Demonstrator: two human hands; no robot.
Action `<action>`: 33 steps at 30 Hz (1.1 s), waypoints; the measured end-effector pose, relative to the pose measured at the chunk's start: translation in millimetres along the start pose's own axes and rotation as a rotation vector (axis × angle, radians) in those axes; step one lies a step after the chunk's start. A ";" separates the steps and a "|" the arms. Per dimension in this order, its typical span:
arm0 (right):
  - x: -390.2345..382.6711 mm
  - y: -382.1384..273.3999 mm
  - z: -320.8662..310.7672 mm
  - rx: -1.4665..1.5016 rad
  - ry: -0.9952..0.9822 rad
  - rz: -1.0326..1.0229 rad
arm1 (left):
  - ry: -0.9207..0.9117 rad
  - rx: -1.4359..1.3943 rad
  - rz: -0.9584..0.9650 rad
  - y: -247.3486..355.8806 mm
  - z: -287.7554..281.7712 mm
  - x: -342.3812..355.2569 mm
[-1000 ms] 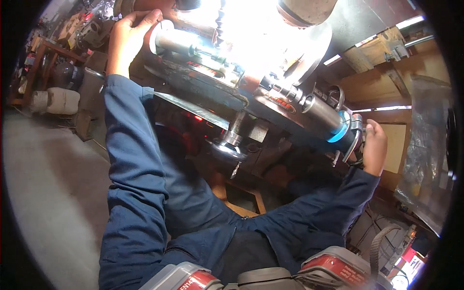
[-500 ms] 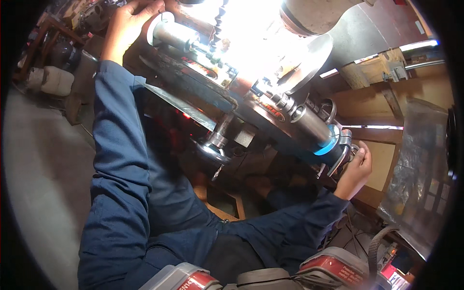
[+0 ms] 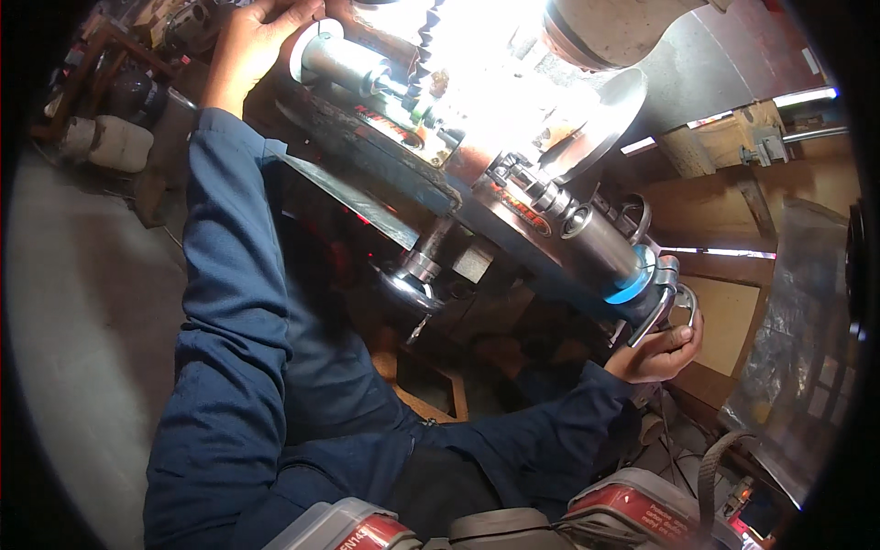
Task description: The person uses a sharpening machine to sharpen the teeth of a circular saw blade by hand, occasionally checking the alignment with a measuring tool.
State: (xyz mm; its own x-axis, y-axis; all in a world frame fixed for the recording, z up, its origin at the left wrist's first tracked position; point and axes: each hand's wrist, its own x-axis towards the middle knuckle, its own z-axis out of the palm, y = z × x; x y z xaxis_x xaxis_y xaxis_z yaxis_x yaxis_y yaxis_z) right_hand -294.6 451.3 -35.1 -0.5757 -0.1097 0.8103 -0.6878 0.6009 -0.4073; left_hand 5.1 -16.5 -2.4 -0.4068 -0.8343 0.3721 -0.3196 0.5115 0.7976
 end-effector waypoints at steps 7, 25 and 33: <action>-17.3 18.9 12.6 -0.023 0.257 -0.125 | 0.019 0.029 0.005 -0.7 -0.5 0.6; 116.1 23.6 6.7 -0.132 -1.178 0.383 | 0.030 0.053 0.046 1.8 8.1 5.7; 60.9 -17.5 -11.7 -0.217 -0.531 0.177 | 0.046 0.119 -0.033 3.4 2.6 4.5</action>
State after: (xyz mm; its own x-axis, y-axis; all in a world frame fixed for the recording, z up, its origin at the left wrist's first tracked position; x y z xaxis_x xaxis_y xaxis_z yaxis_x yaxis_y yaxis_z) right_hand -312.4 443.4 26.3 -0.8543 -0.3400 0.3932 -0.4869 0.7884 -0.3761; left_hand -0.1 -18.1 0.8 -0.3558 -0.8584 0.3695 -0.4324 0.5017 0.7492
